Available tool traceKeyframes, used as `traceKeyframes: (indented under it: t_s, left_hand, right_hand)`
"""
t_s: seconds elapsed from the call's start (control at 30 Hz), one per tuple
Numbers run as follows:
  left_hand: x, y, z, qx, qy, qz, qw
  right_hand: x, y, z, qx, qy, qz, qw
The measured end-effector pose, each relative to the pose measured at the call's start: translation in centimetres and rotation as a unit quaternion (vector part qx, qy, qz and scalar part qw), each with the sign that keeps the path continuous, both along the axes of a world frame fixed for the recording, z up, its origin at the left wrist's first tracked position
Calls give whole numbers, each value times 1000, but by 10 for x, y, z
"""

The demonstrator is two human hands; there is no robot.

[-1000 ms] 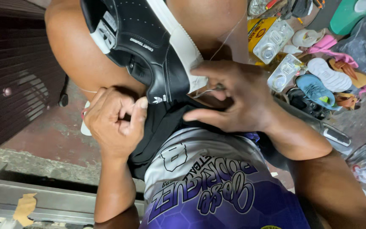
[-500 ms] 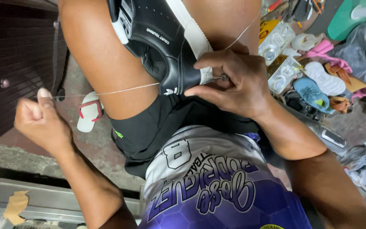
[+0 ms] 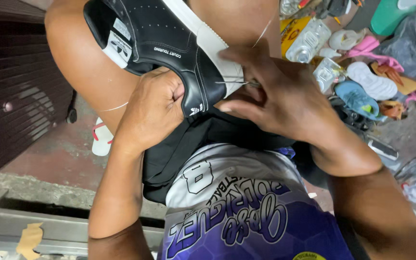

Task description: The person sits on a chair and hand-stitches a black sneaker, pulling a needle with white thread through the shoe upper and sole edge, repeatedly repositioning the shoe on their lap and drawing the thread tight as they sew around the shoe.

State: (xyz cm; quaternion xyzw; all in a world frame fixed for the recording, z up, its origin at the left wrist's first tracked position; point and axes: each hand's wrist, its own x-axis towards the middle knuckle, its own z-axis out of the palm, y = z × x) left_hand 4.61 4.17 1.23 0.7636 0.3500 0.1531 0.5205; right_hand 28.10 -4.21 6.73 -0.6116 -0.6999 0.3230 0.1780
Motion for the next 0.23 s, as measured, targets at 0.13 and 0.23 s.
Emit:
traceKeyframes:
  t_s: [0.13,0.23]
  left_hand:
    - [-3,-4,-16,-70,-4,37,997]
    - [-3,-11,-23,-73,-56,66,994]
  right_hand:
    - [34,-1,19,-38,-121,56,990]
    - [44,3,12,-5,-73,61,995]
